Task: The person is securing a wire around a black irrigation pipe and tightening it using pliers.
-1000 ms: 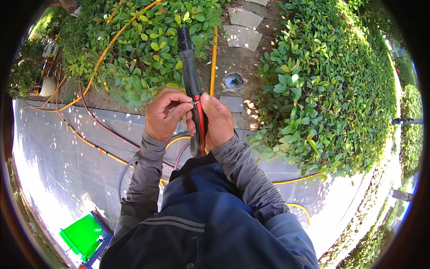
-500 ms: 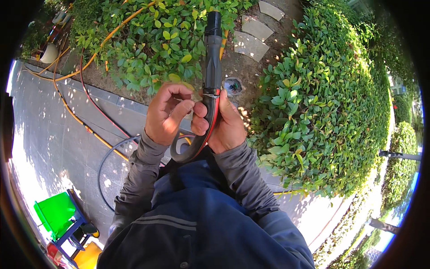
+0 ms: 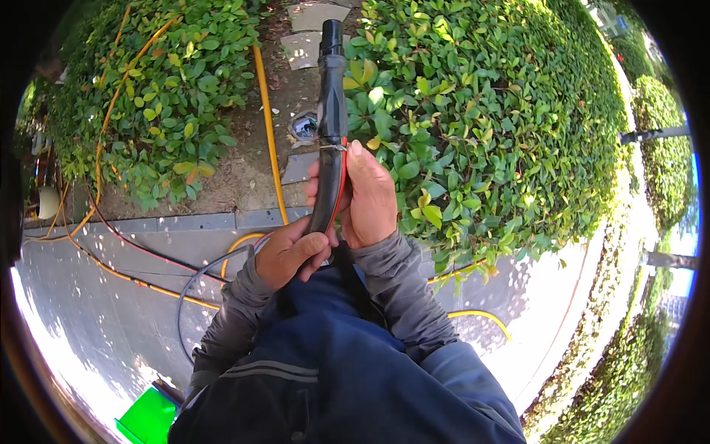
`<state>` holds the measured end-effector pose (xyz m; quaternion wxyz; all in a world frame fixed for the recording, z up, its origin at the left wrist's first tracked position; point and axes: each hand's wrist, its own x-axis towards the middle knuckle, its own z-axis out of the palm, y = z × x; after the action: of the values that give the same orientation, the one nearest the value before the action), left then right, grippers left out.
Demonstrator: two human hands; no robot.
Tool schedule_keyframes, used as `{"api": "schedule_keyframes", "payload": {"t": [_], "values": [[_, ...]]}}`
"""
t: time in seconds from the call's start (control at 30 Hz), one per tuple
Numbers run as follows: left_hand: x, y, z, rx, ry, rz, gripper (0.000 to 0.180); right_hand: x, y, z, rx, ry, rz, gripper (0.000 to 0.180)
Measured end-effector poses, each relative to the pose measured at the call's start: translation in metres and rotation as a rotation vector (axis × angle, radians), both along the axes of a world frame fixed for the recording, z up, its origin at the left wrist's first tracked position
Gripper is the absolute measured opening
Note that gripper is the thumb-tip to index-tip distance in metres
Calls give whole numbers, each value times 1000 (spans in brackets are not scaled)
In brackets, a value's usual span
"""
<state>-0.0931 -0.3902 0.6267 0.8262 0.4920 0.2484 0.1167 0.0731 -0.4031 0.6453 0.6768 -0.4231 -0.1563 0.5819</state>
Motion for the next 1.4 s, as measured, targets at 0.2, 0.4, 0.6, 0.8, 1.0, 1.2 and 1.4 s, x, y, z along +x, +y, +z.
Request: {"api": "schedule_keyframes", "payload": {"t": [0.2, 0.4, 0.6, 0.8, 1.0, 1.2, 1.4], "values": [[70, -16, 5, 31, 113, 204, 32, 69, -31, -3, 79, -388, -206, 30], [93, -44, -4, 83, 209, 231, 29, 88, -24, -11, 178, -818, -236, 19], [84, -61, -1, 173, 193, 277, 25, 83, -24, 3, 241, -988, -191, 16], [31, -82, -2, 143, 224, 361, 37, 38, -24, 9, 332, -1189, -36, 12], [-24, -108, -11, 315, 101, 578, 37, -19, -17, 14, 461, -1307, 140, 10], [-83, -131, -3, 258, 98, 761, 40, -106, -6, 20, 714, -1413, 229, 9], [-125, -153, 19, 256, 130, 909, 38, -161, -8, 31, 867, -1201, 348, 8]]}}
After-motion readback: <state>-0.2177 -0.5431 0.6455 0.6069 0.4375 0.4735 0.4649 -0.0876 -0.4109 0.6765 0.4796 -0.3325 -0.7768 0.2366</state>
